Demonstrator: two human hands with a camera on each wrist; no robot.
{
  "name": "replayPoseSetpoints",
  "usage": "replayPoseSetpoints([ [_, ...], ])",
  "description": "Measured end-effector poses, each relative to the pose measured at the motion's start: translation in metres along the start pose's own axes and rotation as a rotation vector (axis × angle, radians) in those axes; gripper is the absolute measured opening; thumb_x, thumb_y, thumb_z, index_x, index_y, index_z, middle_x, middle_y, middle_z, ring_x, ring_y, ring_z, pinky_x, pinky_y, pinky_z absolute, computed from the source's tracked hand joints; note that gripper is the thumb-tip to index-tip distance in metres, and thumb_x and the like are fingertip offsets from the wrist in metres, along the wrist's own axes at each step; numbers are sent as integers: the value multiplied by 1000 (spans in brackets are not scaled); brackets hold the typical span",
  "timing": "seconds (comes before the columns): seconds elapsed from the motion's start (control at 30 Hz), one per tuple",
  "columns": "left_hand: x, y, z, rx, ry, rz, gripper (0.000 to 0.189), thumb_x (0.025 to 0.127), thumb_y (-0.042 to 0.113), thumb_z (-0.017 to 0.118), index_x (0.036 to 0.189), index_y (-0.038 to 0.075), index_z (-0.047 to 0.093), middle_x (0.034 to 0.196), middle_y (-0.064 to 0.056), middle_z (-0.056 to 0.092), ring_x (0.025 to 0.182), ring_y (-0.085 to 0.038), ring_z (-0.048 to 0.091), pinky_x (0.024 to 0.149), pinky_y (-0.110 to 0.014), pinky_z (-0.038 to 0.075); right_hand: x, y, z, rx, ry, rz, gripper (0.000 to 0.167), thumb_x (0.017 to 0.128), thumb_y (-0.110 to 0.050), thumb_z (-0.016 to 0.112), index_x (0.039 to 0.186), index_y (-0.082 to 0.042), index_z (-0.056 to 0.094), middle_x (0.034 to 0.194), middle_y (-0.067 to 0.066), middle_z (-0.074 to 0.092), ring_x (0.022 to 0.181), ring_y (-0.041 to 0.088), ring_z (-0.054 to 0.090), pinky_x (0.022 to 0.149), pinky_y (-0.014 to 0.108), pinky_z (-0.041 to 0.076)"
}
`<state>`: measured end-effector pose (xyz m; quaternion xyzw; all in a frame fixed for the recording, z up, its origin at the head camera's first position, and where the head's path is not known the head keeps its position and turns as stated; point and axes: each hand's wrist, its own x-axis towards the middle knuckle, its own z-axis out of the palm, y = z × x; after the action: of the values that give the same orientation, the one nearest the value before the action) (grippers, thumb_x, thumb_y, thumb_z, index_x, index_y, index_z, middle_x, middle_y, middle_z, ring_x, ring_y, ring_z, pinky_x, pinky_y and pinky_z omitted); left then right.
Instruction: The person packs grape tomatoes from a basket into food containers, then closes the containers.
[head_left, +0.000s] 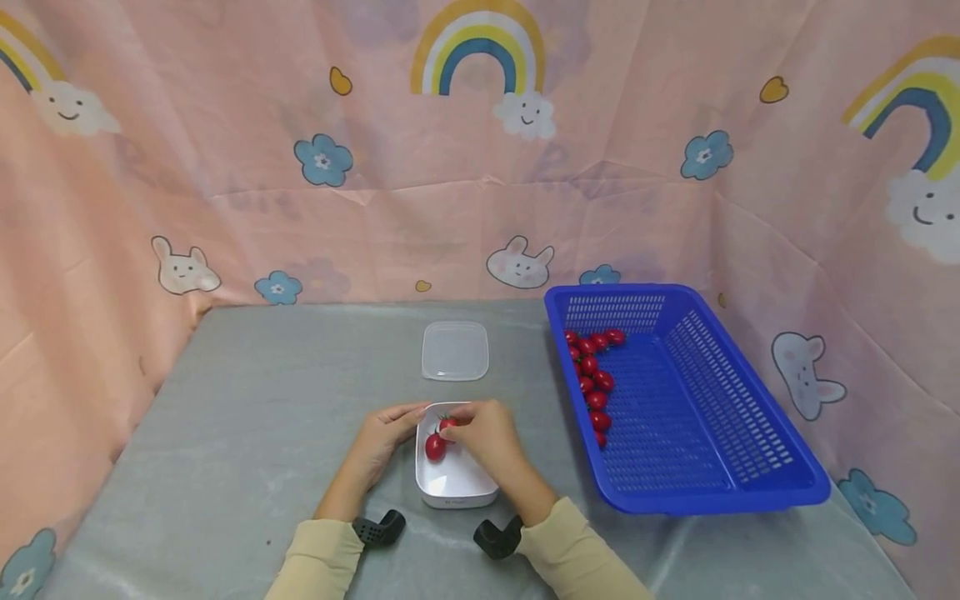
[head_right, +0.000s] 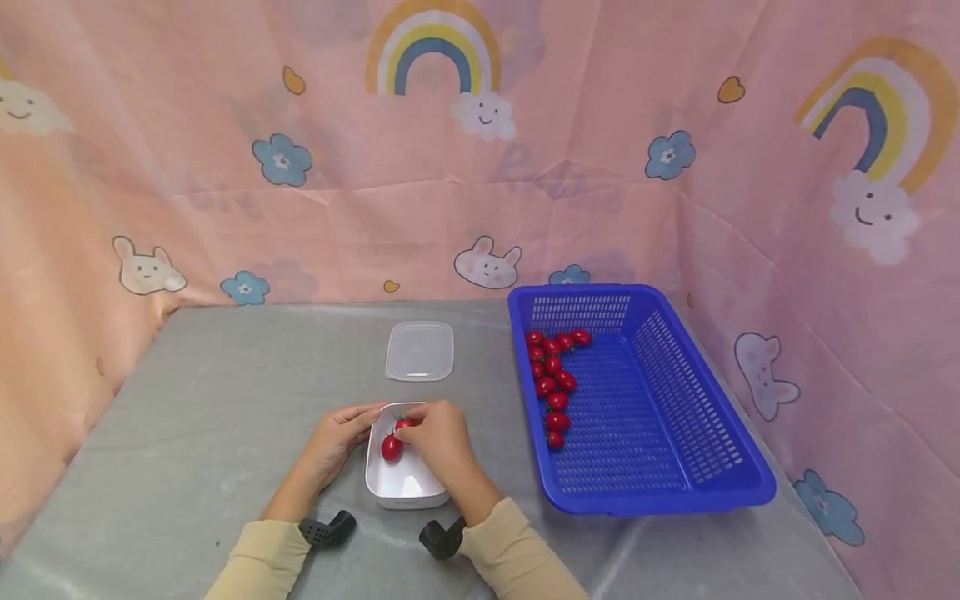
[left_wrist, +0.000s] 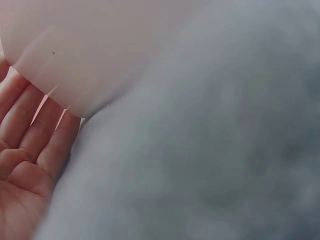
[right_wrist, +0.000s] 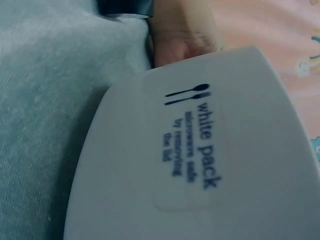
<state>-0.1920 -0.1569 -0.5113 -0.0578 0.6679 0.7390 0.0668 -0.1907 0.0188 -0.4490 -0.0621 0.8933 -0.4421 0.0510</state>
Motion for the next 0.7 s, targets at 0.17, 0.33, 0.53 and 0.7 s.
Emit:
replayPoseSetpoints([
  [0.17,0,1,0,10,-4,7,35,94,11,64,121,-12,64,113,-7,74,95,-1,68,87,-20,54,0,-3,2,-85,-22,14,21,77,-8,82,97,-2,79,96,12,78,95,25,71,83,39,58],
  [0.33,0,1,0,-1,-3,-2,35,95,9,63,122,-12,64,112,-5,74,94,-2,68,87,-20,54,1,-4,1,-171,-51,-31,15,74,-8,83,88,-3,80,86,8,78,81,17,65,72,30,52],
  [0.53,0,0,-1,14,-2,5,35,95,10,63,121,-12,64,114,-6,74,95,-1,67,87,-20,54,2,-6,0,-236,-79,-45,12,74,-8,84,83,-1,80,81,8,77,75,18,62,69,29,50],
  [0.7,0,1,-1,29,-4,11,35,95,11,64,121,-12,65,115,-8,73,97,-1,67,88,-19,54,2,-7,0,-272,-78,-31,18,75,-9,84,89,1,79,87,11,78,85,24,68,80,35,54],
])
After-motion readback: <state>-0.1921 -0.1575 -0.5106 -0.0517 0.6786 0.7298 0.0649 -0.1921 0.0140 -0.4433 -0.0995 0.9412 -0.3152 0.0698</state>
